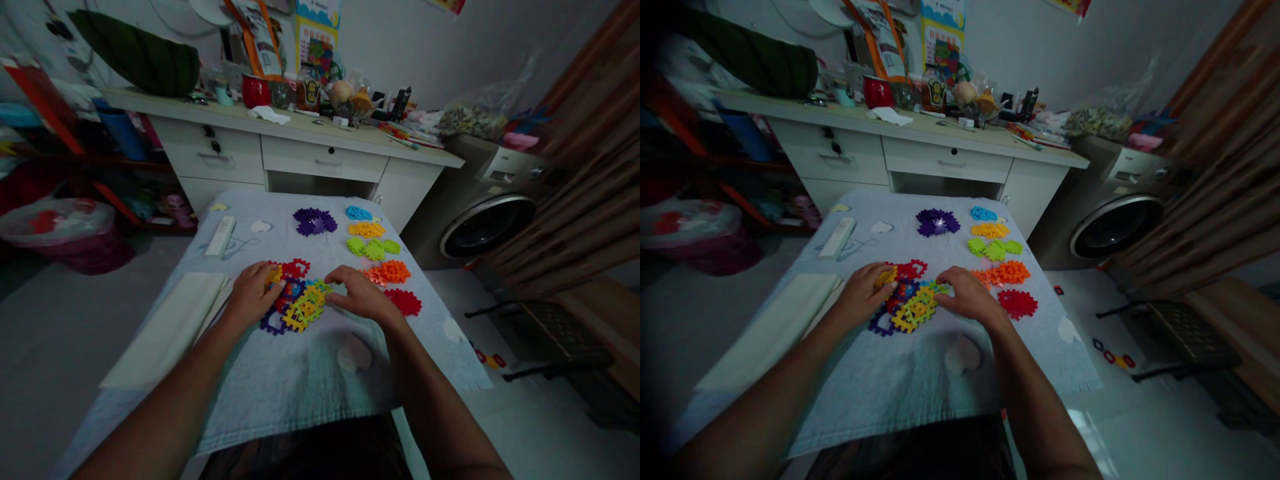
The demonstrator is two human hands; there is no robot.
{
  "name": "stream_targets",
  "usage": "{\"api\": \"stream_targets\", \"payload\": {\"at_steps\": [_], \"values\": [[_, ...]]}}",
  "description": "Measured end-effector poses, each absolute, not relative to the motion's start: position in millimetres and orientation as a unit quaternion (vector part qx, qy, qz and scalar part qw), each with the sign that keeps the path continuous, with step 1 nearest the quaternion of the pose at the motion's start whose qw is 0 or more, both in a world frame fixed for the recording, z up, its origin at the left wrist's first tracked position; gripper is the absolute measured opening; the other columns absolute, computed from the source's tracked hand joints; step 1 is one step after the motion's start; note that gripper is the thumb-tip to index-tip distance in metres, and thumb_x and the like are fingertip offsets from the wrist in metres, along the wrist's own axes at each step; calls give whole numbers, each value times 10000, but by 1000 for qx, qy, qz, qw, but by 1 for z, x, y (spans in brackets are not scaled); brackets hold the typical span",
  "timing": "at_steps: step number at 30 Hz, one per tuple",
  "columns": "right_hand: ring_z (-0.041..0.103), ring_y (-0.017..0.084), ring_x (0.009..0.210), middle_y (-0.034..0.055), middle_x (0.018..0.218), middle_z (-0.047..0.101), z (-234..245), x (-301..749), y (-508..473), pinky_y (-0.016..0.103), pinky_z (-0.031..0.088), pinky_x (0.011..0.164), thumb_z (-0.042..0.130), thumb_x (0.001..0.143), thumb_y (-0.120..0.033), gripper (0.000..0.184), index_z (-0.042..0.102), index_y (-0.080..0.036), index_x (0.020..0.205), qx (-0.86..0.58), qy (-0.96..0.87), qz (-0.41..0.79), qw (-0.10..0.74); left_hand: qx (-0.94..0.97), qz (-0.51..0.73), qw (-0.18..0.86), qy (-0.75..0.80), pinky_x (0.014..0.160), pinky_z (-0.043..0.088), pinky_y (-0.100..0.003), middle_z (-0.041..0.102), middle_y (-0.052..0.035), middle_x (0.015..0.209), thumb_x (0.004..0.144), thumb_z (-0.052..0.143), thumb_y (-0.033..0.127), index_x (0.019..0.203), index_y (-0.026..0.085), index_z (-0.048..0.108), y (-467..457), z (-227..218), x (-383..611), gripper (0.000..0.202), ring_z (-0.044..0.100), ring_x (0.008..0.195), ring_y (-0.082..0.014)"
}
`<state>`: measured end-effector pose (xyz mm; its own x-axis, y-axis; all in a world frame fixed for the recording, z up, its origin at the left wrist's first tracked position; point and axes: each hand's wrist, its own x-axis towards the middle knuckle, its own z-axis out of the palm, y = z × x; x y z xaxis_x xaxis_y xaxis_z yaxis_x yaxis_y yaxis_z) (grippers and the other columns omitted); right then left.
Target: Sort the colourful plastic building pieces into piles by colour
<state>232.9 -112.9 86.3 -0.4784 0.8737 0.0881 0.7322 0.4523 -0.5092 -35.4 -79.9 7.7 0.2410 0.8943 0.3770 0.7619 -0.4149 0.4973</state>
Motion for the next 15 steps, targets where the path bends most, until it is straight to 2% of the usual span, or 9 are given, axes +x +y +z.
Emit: {"api": "stream_targets", "payload": {"at_steps": [3, 5, 9, 15], "values": [[524, 250, 1148, 116, 1220, 600, 73, 209, -114, 393, 382, 1011, 757, 764, -343, 494, 591, -170, 1196, -425, -870, 204, 146, 781, 304, 105, 535, 1054, 401, -461, 608, -127, 1224, 909, 445, 485, 1181, 159, 596, -81, 6, -35, 451, 531, 1177, -277], [508, 264, 1161, 124, 1246, 583, 65, 202, -114, 418, 370, 1023, 766, 753, -358, 556, 572, -167, 1238, -424, -872, 200, 137, 783, 296, 103, 537, 1052, 403, -465, 606, -130, 1237, 912, 449, 474, 1189, 156, 591, -81, 6, -35, 444, 533, 1180, -279], [526, 251, 1109, 121, 1208, 606, 55, 201, -111, 410, 384, 1001, 740, 784, -313, 501, 579, -145, 1228, -443, -859, 195, 168, 785, 291, 98, 538, 1039, 415, -444, 613, -114, 1230, 910, 481, 431, 1205, 173, 577, -82, 7, -34, 404, 550, 1168, -265], [529, 225, 1074, 88, 1149, 594, 43, 202, -108, 383, 412, 968, 722, 783, -216, 416, 582, -182, 1173, -457, -825, 200, 264, 794, 289, 106, 525, 1031, 419, -451, 625, -107, 1228, 913, 499, 398, 1184, 190, 578, -83, 9, -34, 351, 560, 1166, -262]]}}
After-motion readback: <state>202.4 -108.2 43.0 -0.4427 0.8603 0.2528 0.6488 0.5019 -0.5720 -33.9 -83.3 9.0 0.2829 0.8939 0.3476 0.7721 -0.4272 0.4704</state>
